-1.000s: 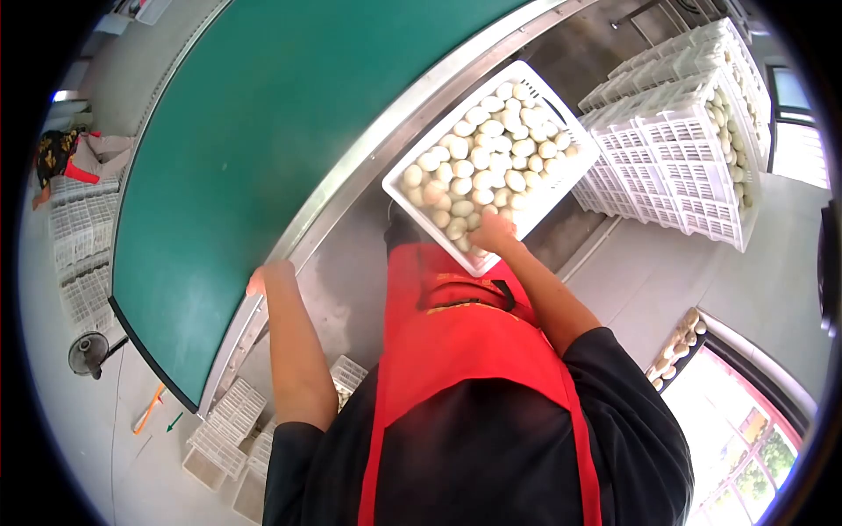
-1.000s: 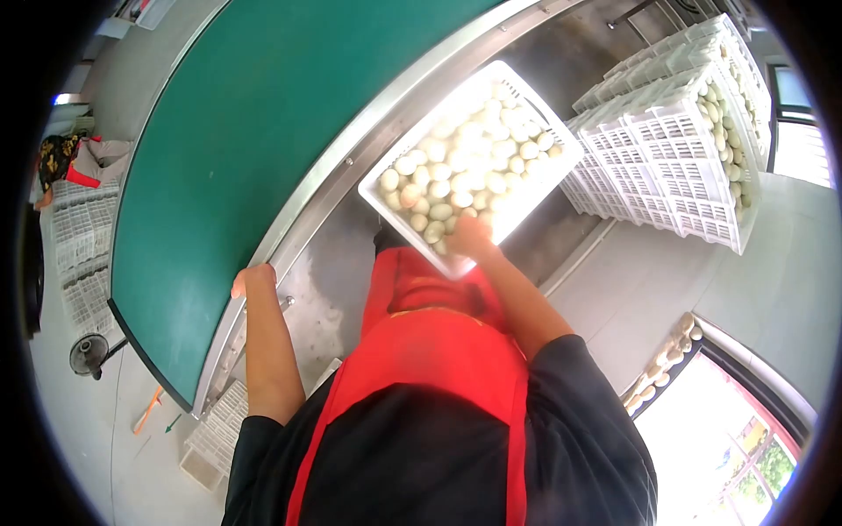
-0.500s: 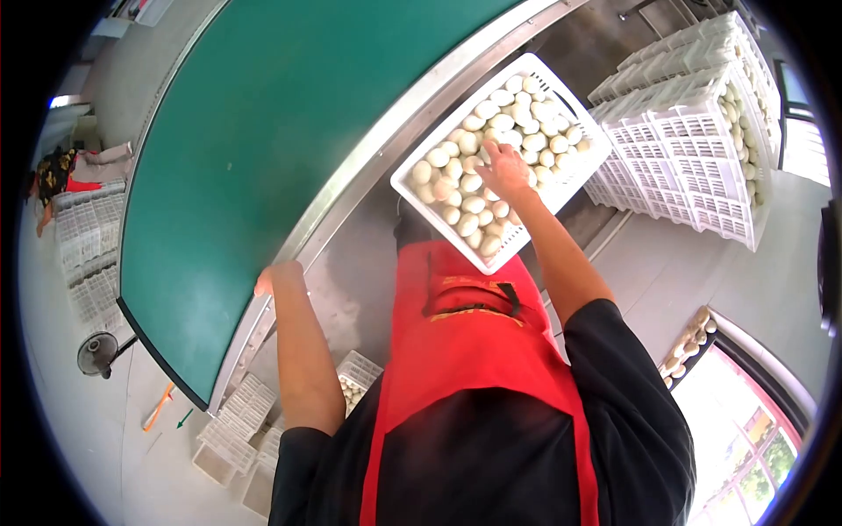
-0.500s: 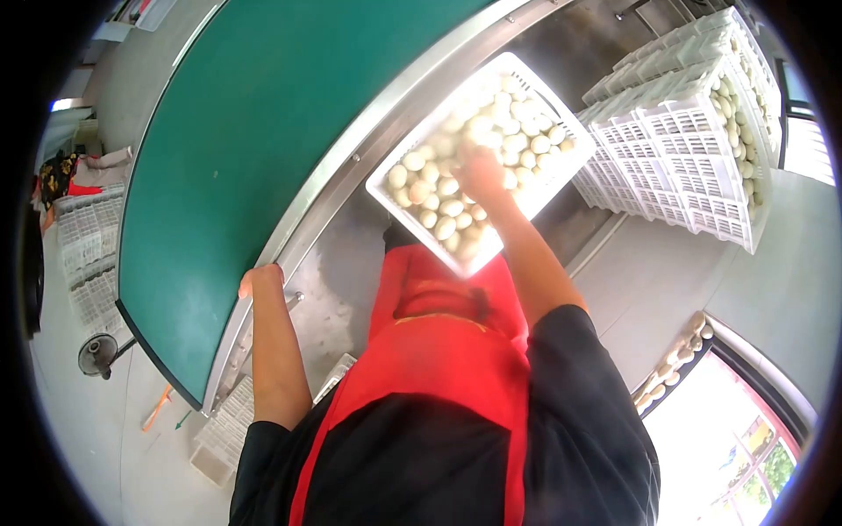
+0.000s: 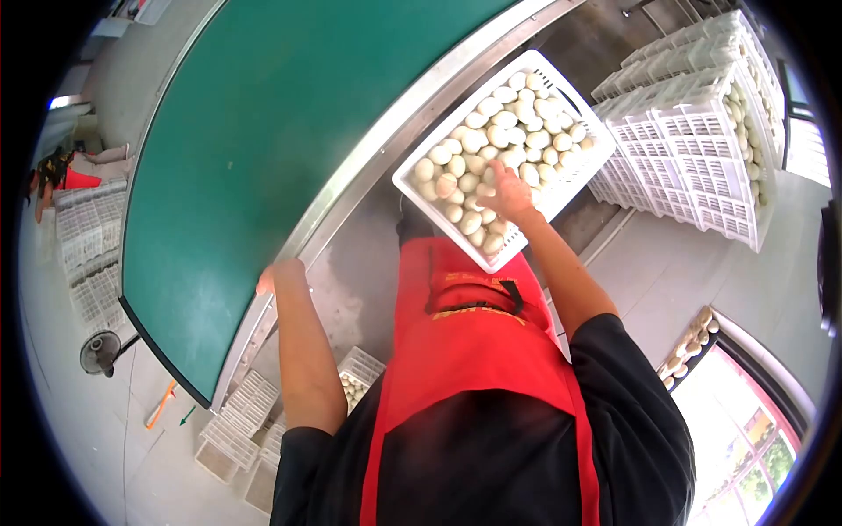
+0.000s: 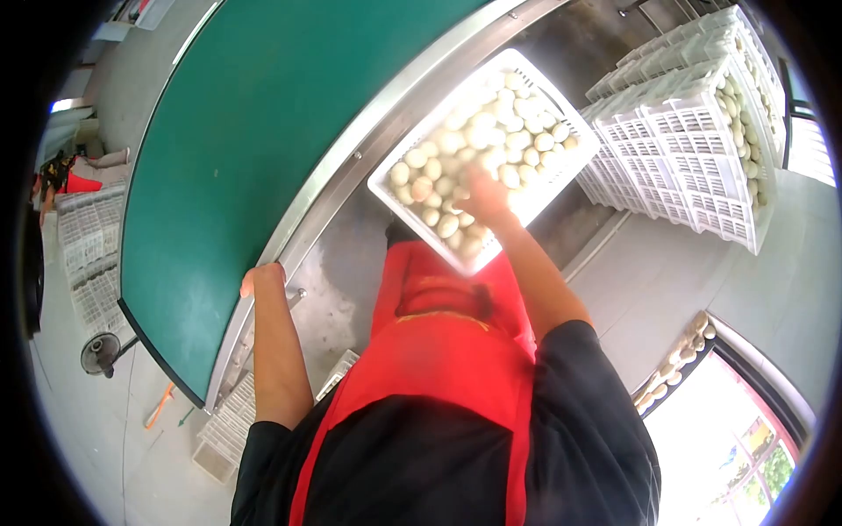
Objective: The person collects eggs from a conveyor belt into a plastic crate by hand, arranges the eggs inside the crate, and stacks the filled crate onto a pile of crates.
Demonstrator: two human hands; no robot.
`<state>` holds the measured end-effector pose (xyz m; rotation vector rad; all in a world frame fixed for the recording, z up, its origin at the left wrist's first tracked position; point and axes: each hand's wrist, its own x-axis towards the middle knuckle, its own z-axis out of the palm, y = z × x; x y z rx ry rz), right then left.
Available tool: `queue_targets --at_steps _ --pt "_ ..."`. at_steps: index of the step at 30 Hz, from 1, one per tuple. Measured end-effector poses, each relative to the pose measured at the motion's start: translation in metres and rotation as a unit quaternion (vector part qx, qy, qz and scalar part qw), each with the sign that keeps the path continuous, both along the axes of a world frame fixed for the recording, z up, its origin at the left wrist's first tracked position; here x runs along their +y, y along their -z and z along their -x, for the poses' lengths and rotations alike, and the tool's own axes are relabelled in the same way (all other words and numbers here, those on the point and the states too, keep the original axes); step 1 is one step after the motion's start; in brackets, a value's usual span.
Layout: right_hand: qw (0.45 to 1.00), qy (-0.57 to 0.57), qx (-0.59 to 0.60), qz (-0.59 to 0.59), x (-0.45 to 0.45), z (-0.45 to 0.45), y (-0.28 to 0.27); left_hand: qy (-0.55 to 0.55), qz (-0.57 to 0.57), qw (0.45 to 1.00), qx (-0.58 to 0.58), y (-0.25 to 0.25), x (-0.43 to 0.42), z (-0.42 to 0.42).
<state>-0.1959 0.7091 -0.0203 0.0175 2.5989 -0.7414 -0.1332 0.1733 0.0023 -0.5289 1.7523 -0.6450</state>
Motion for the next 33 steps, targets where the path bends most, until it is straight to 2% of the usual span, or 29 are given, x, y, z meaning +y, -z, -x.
queue_targets --at_steps 2,4,5,6,9,12,14,16,19,20,21,22,23,25,26,27,28,29,30,31,32,33 --pt "1.000 0.005 -0.007 0.007 0.013 0.004 -0.004 0.018 -0.010 1.000 -0.012 -0.001 0.007 0.007" --pt "0.997 0.073 -0.005 0.030 0.019 0.003 0.002 0.034 -0.026 0.998 -0.035 -0.030 0.025 0.012" --pt "0.994 0.104 -0.004 0.044 0.018 0.002 0.009 -0.001 -0.011 0.999 -0.042 -0.007 0.005 0.007" --pt "0.994 0.089 0.043 0.043 0.022 -0.005 0.035 -0.038 0.003 0.998 -0.049 0.040 -0.034 -0.001" --pt "0.995 0.099 -0.009 0.034 0.026 0.009 0.001 -0.043 0.023 0.995 -0.085 0.064 -0.053 -0.005" --pt "0.973 0.220 0.059 -0.038 0.035 0.021 0.012 0.005 0.047 0.987 -0.156 0.057 -0.046 -0.004" --pt "0.975 0.206 0.038 -0.069 0.049 0.032 0.022 0.003 0.067 0.982 -0.178 0.056 -0.048 -0.004" --pt "0.977 0.194 0.049 -0.071 0.062 0.032 0.025 0.006 0.053 0.986 -0.158 0.043 -0.038 -0.002" --pt "0.979 0.135 0.066 -0.134 0.090 0.035 0.042 0.017 0.029 0.992 -0.120 0.020 -0.016 0.006" --pt "0.962 0.113 0.110 -0.224 0.103 0.036 0.049 0.018 0.025 0.994 -0.107 0.015 -0.011 0.007" --pt "0.950 0.106 0.173 -0.237 0.115 0.033 0.035 0.018 0.021 0.995 -0.095 0.010 -0.008 0.008" --pt "0.945 0.100 0.188 -0.248 0.126 0.031 0.033 0.018 0.018 0.996 -0.082 0.004 -0.004 0.007" --pt "0.958 0.096 0.134 -0.236 0.135 0.031 0.031 0.019 0.016 0.997 -0.068 0.000 -0.001 0.009" --pt "0.966 0.032 0.117 -0.227 0.151 0.029 0.030 0.016 0.011 0.999 -0.037 -0.009 0.008 0.011" --pt "0.973 0.023 0.055 -0.222 0.152 0.031 0.018 0.012 0.007 1.000 -0.016 -0.016 0.016 0.012" --pt "0.966 -0.012 0.042 -0.254 0.168 0.027 0.053 0.000 -0.001 1.000 0.013 -0.031 0.031 0.012" --pt "0.966 -0.023 0.019 -0.256 0.165 0.031 0.048 -0.019 0.007 0.999 0.037 -0.060 0.049 0.016" --pt "0.970 -0.051 0.162 -0.172 0.185 0.031 0.098 -0.029 0.010 0.997 0.076 -0.060 0.050 0.014" --pt "0.979 -0.050 0.076 -0.180 0.176 0.047 0.085 -0.038 0.013 0.992 0.117 -0.060 0.052 0.013" --pt "0.972 -0.072 0.119 -0.189 0.193 0.043 0.100 -0.047 0.014 0.986 0.157 -0.058 0.055 0.013" --pt "0.962 -0.093 0.163 -0.199 0.210 0.040 0.115 -0.037 0.014 0.991 0.131 -0.025 0.038 0.003" --pt "0.984 -0.021 0.110 -0.139 0.201 0.047 0.090 -0.056 0.002 0.990 0.132 -0.006 0.035 0.004"
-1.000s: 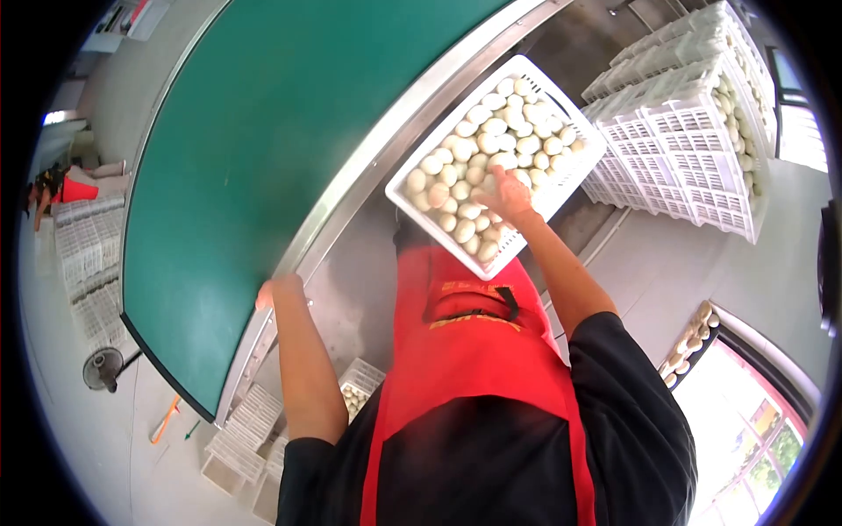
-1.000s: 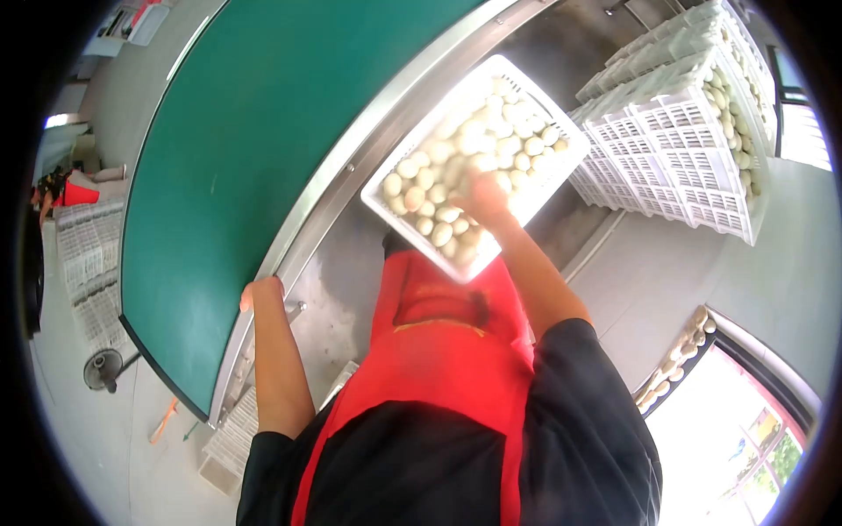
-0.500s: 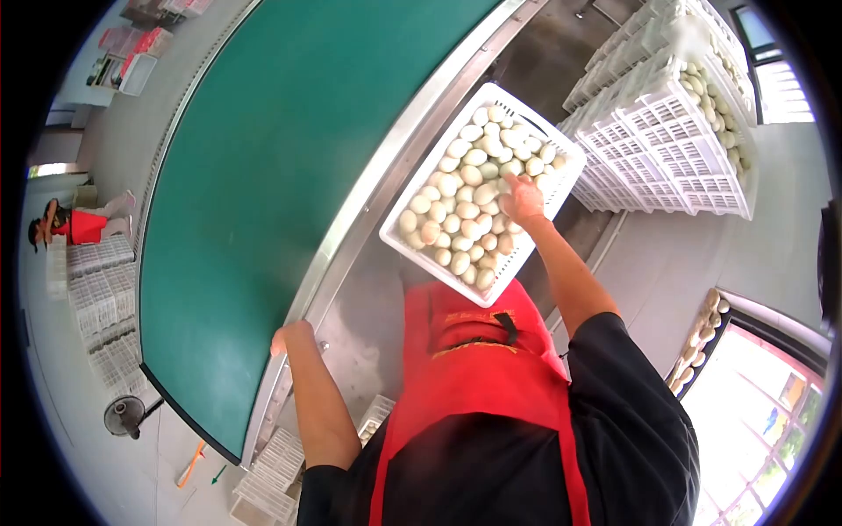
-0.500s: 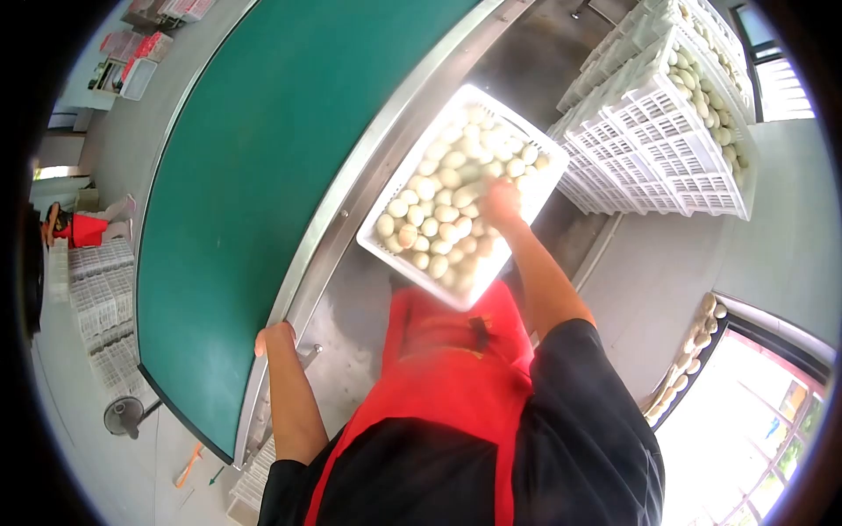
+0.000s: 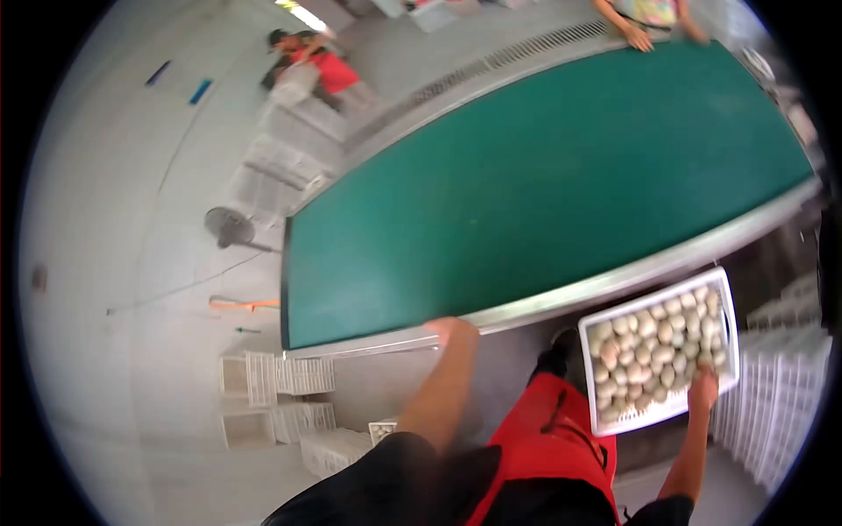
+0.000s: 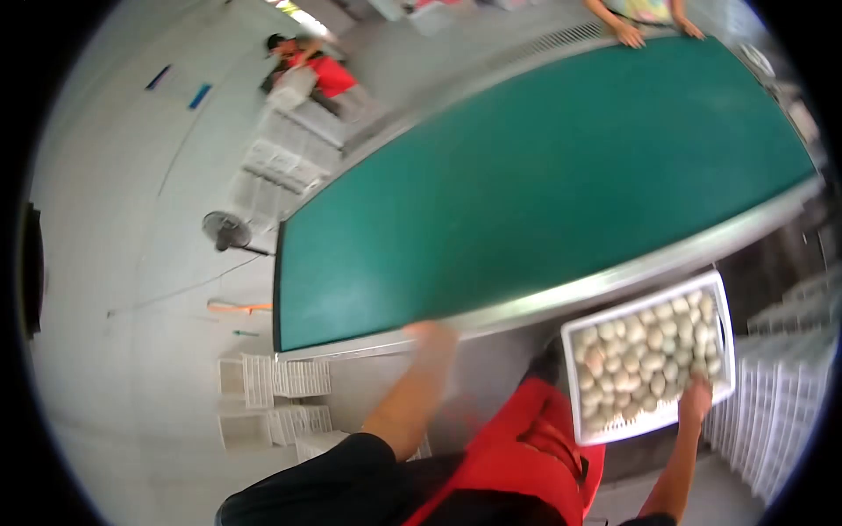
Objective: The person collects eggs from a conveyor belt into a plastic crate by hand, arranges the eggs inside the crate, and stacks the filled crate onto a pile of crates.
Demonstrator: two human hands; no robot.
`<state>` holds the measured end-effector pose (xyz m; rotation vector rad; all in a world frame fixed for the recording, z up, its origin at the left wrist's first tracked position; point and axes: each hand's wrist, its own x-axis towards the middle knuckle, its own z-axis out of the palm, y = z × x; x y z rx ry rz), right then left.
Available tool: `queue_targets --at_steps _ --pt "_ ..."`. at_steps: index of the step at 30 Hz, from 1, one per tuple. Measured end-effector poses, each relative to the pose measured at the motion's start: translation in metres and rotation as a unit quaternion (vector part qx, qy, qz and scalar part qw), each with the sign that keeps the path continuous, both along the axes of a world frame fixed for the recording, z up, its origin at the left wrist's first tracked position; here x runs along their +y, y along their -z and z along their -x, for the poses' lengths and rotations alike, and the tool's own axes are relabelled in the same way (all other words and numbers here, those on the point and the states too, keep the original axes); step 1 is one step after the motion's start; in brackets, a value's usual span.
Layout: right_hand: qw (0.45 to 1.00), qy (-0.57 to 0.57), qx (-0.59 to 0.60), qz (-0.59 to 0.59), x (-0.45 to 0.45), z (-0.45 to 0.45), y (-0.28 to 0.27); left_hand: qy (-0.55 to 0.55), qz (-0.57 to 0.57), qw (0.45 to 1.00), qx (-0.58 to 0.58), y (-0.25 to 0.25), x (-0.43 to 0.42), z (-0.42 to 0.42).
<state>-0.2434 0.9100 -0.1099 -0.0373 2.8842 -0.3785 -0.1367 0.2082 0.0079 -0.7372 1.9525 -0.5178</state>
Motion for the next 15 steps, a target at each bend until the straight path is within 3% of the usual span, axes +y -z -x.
queue_targets --at_steps 1,2,4,7,10,11,15 --pt "0.998 0.055 -0.012 -0.002 -0.024 0.000 -0.047 -0.025 -0.005 1.000 0.016 -0.003 0.000 0.003" --pt "0.994 0.048 0.072 0.068 -0.029 -0.005 -0.055 -0.042 -0.009 0.999 0.026 -0.006 0.002 0.007" --pt "0.979 0.040 0.117 0.161 -0.042 -0.012 -0.036 -0.063 -0.011 0.997 0.039 -0.008 0.003 0.009" --pt "0.970 -0.023 0.015 0.243 -0.096 -0.023 -0.061 -0.084 -0.010 0.995 0.058 -0.008 0.000 0.008" --pt "0.973 -0.107 0.130 0.160 -0.119 -0.031 -0.026 -0.092 -0.004 0.993 0.075 -0.009 -0.002 0.011" --pt "0.985 -0.070 0.072 0.143 -0.129 -0.030 -0.029 -0.096 -0.005 0.992 0.081 -0.011 -0.001 0.013" --pt "0.989 -0.036 0.050 0.133 -0.144 -0.033 -0.035 -0.108 -0.009 0.990 0.086 -0.009 0.000 0.015"
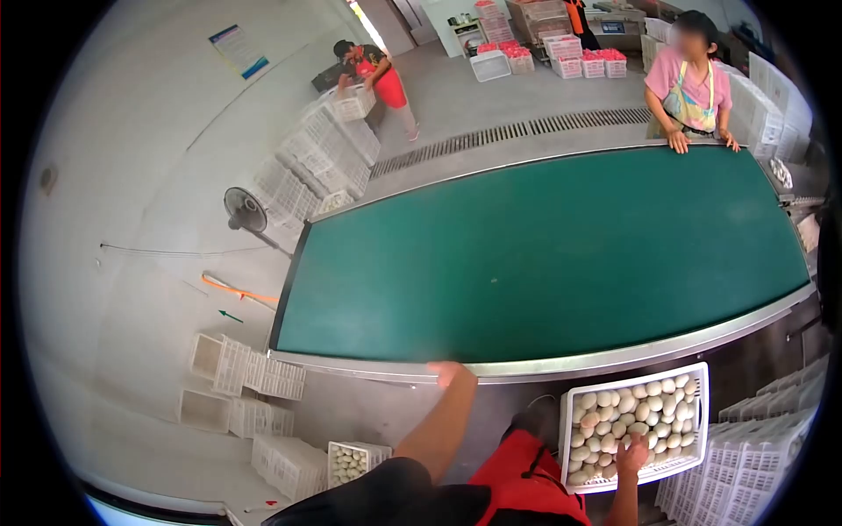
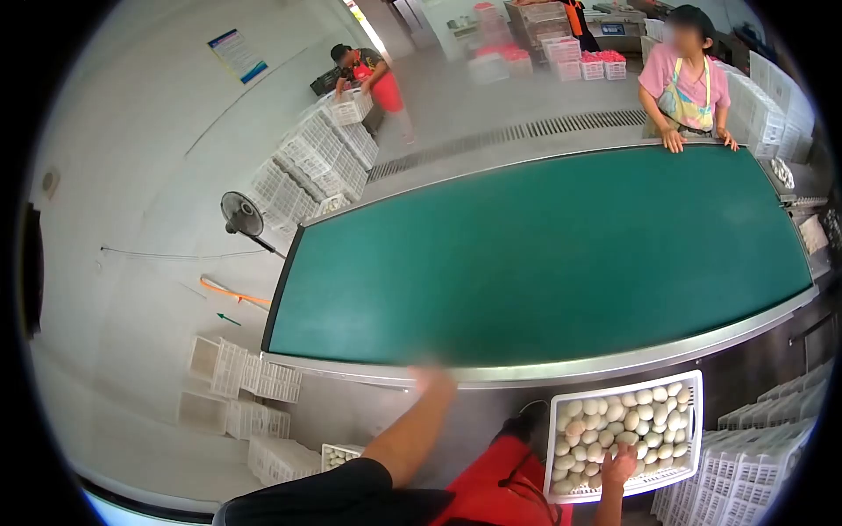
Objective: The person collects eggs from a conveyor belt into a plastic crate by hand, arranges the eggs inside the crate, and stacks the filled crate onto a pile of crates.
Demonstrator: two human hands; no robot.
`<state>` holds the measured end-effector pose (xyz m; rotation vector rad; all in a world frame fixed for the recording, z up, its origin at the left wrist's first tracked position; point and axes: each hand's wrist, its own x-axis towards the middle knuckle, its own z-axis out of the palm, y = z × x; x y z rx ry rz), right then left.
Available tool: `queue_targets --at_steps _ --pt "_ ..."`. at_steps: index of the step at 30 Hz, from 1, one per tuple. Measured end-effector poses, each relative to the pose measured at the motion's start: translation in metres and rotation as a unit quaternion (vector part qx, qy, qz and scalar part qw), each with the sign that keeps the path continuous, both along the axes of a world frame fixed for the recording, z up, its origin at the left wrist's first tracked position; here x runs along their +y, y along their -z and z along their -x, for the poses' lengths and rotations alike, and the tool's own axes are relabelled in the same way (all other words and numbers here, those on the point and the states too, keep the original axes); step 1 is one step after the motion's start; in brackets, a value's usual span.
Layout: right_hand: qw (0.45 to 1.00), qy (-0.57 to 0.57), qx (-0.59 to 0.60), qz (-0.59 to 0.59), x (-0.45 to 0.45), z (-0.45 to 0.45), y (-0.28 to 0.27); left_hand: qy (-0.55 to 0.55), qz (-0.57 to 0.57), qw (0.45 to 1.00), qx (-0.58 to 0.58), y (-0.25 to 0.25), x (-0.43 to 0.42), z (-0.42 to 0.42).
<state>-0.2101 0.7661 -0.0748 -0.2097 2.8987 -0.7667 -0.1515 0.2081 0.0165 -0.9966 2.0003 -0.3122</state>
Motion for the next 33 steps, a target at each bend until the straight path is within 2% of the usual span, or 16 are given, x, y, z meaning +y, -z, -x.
queue_targets --at_steps 7,8,9,11,12,13,14,15,17,20,23,25,26,28,30,33 --pt "0.999 0.025 -0.043 -0.018 -0.003 -0.002 -0.001 -0.002 0.005 1.000 -0.008 0.001 0.001 -0.003" --pt "1.000 -0.004 -0.014 -0.016 0.010 -0.002 0.041 0.005 0.011 1.000 -0.011 0.000 0.002 -0.005" --pt "0.998 -0.027 0.015 -0.051 0.004 -0.009 0.049 0.015 0.020 1.000 -0.018 -0.006 0.004 -0.008" --pt "0.998 -0.029 -0.061 -0.010 0.018 0.007 0.064 0.049 0.044 0.997 -0.026 -0.029 0.005 -0.009" --pt "0.991 -0.013 0.085 0.100 0.024 -0.005 0.056 0.072 0.047 0.995 -0.043 -0.040 0.012 -0.009" --pt "0.996 0.033 0.066 0.053 0.028 -0.008 0.050 0.128 0.003 0.986 -0.109 -0.060 0.020 -0.006" --pt "0.996 0.075 0.055 -0.002 0.022 -0.010 0.022 0.070 0.038 0.993 -0.088 -0.031 0.006 -0.006" --pt "0.993 0.114 -0.009 -0.007 0.015 -0.012 -0.016 0.051 0.016 0.994 -0.095 -0.035 0.004 0.000" --pt "0.994 0.090 0.028 0.048 0.010 -0.025 -0.038 0.142 0.047 0.977 -0.153 0.050 -0.055 -0.029" --pt "0.994 -0.004 0.107 -0.022 -0.007 -0.035 -0.027 0.149 0.018 0.964 -0.219 0.040 -0.051 -0.018" --pt "0.996 0.003 0.031 -0.085 -0.027 -0.017 -0.046 0.137 0.027 0.965 -0.220 0.002 -0.023 -0.007" --pt "0.995 -0.016 0.100 0.024 -0.050 -0.004 -0.056 0.119 0.058 0.970 -0.206 -0.024 -0.001 -0.002" --pt "0.998 -0.006 0.025 0.053 -0.067 0.001 -0.057 0.109 0.078 0.970 -0.202 -0.032 0.009 0.001" --pt "0.989 -0.019 -0.142 0.041 -0.100 0.009 -0.088 0.171 0.021 0.942 -0.287 0.006 -0.027 -0.005" --pt "0.987 -0.054 -0.149 0.013 -0.127 0.001 -0.047 0.241 -0.022 0.920 -0.309 0.017 -0.040 -0.014" --pt "0.997 -0.008 -0.076 -0.006 -0.150 -0.008 -0.045 0.200 -0.026 0.929 -0.310 0.013 -0.044 -0.003"
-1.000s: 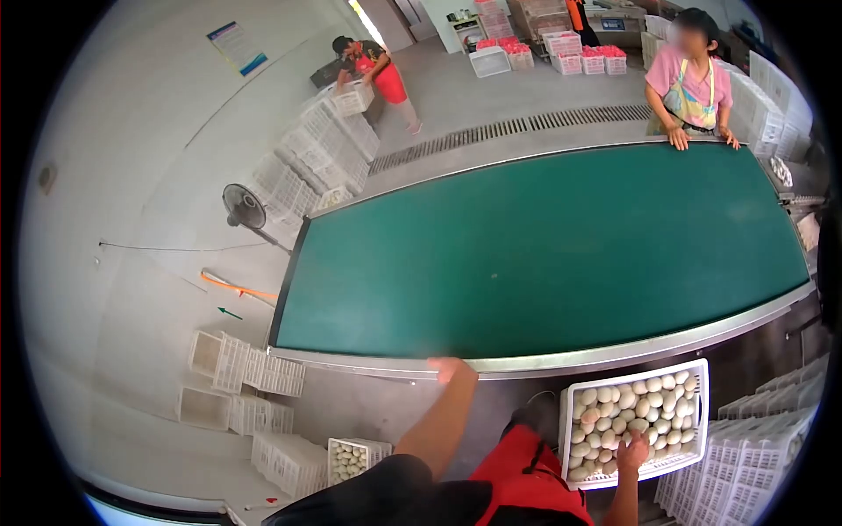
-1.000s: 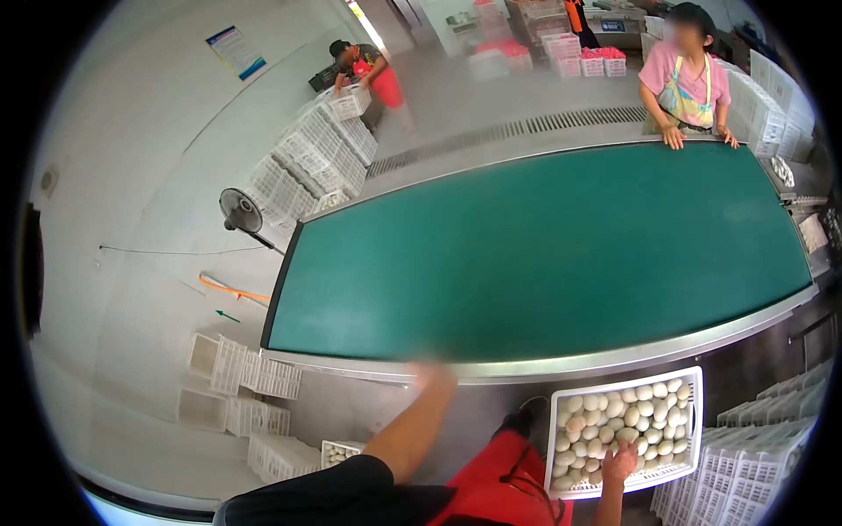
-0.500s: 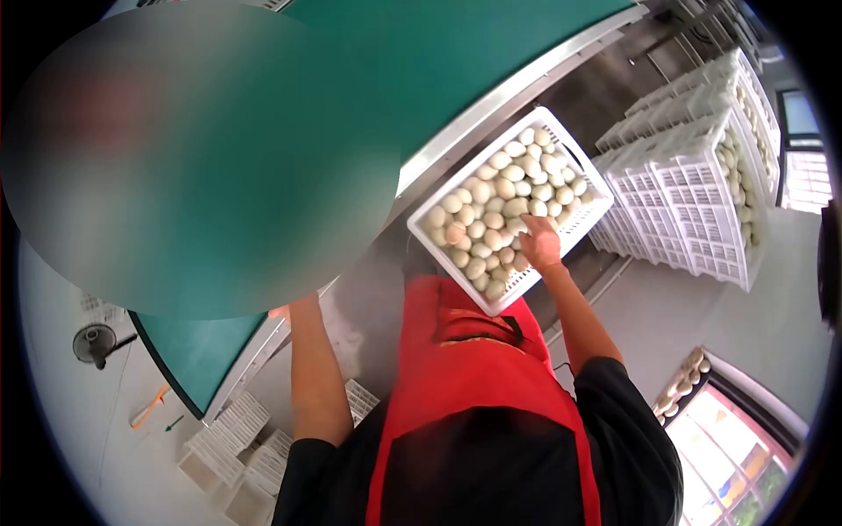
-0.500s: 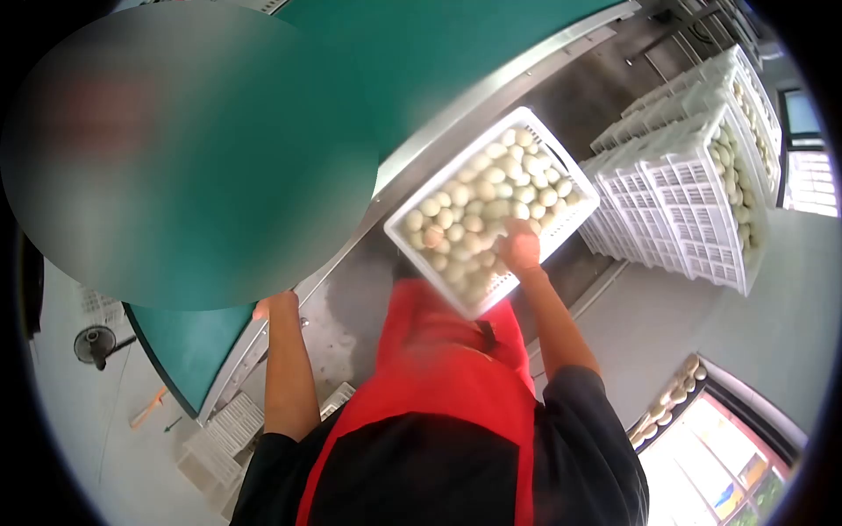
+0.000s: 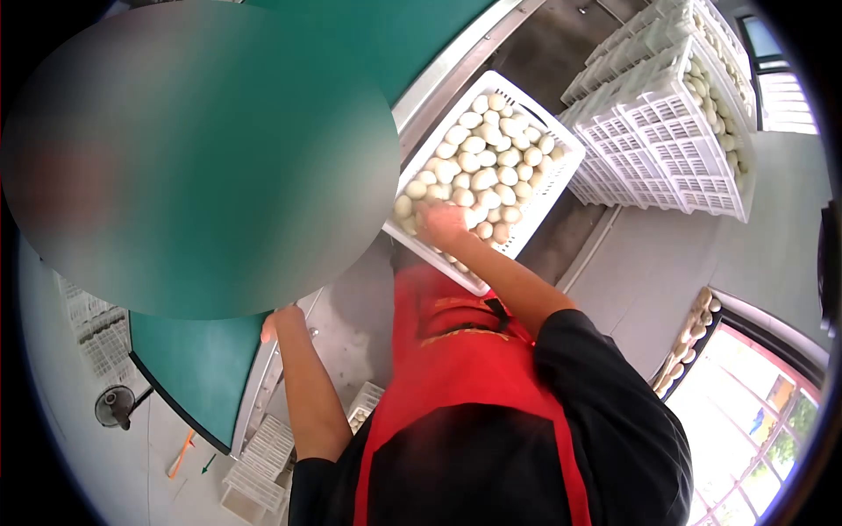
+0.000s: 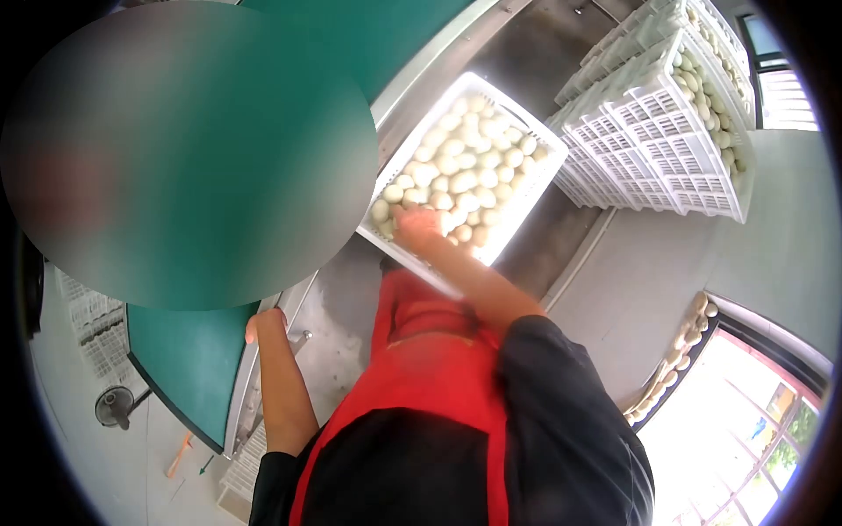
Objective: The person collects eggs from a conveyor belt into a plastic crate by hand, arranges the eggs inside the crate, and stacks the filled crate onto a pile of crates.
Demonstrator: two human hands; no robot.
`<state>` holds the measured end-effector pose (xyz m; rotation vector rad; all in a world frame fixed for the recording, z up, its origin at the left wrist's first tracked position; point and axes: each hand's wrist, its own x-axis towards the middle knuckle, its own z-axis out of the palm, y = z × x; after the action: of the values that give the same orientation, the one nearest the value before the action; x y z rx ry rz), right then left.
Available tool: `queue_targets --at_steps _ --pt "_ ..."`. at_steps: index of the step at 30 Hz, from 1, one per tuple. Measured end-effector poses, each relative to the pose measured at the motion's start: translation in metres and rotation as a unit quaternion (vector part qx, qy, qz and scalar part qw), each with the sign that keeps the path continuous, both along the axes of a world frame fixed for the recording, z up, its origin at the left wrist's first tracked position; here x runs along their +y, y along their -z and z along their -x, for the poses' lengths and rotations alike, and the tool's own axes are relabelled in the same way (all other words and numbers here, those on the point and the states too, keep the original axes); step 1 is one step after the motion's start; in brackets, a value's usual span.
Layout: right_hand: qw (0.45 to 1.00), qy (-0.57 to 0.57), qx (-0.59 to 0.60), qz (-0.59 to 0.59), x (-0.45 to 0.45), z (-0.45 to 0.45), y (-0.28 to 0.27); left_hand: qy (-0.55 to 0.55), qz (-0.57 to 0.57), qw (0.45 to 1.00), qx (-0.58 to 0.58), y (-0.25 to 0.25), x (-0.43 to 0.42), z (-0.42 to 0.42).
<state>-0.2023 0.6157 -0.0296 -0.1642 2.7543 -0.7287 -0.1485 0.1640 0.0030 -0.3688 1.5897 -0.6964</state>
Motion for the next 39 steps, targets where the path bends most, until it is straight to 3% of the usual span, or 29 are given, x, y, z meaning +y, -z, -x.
queue_targets --at_steps 2,6,8,10,12,16,19,21,23,24,25,26,27,30,33,37,38,39 --pt "0.997 -0.001 -0.078 0.023 0.005 0.000 -0.001 0.018 -0.010 1.000 -0.006 0.002 0.002 -0.002" --pt "0.986 0.066 -0.146 0.054 0.040 0.016 -0.063 0.040 0.006 0.999 -0.001 0.007 0.010 -0.007" --pt "0.971 0.177 -0.090 0.133 0.077 0.011 -0.039 0.046 0.026 0.999 -0.002 0.004 0.008 -0.012" --pt "0.957 0.232 -0.094 0.143 0.107 0.014 -0.056 0.046 0.032 0.998 -0.030 0.008 0.005 -0.012" --pt "0.954 0.223 -0.091 0.180 0.125 0.008 -0.053 0.038 0.022 0.997 -0.059 0.012 0.001 -0.008" --pt "0.974 0.113 -0.116 0.160 0.095 -0.009 -0.039 0.027 -0.012 1.000 0.000 0.002 0.003 -0.003" --pt "0.959 0.088 -0.144 0.229 0.047 -0.019 -0.026 0.034 -0.008 0.999 0.012 0.017 -0.012 -0.005" --pt "0.968 0.103 -0.128 0.190 0.034 -0.027 -0.010 0.033 0.000 0.999 0.021 0.032 -0.030 -0.014" --pt "0.976 0.089 -0.095 0.176 0.010 -0.025 0.018 -0.004 0.004 0.995 0.098 0.009 -0.002 -0.009" --pt "0.983 0.061 -0.148 0.086 0.003 -0.019 0.023 -0.034 0.016 0.988 0.148 -0.007 0.018 -0.009" --pt "0.975 0.083 -0.144 0.149 0.000 -0.011 0.022 -0.066 0.036 0.978 0.196 -0.017 0.030 -0.009" --pt "0.972 -0.003 -0.027 0.233 0.012 -0.005 0.049 -0.099 0.055 0.965 0.237 -0.025 0.035 -0.008" --pt "0.969 -0.067 0.007 0.238 0.028 -0.003 0.074 -0.122 0.075 0.953 0.266 -0.028 0.038 -0.008" --pt "0.969 -0.074 -0.143 0.190 0.031 0.007 0.000 -0.145 0.054 0.947 0.281 -0.025 0.057 -0.005" --pt "0.971 -0.103 -0.088 0.199 0.034 0.006 -0.002 -0.152 0.051 0.946 0.283 -0.030 0.060 -0.006" --pt "0.982 -0.175 -0.064 0.009 0.031 0.011 0.027 -0.138 0.053 0.948 0.282 -0.042 0.050 -0.006" --pt "0.964 -0.266 -0.021 -0.001 0.035 0.019 0.043 -0.123 0.052 0.953 0.271 -0.048 0.048 -0.005" --pt "0.972 -0.231 -0.035 -0.017 0.037 0.018 0.044 -0.107 0.038 0.961 0.253 -0.051 0.051 -0.007"
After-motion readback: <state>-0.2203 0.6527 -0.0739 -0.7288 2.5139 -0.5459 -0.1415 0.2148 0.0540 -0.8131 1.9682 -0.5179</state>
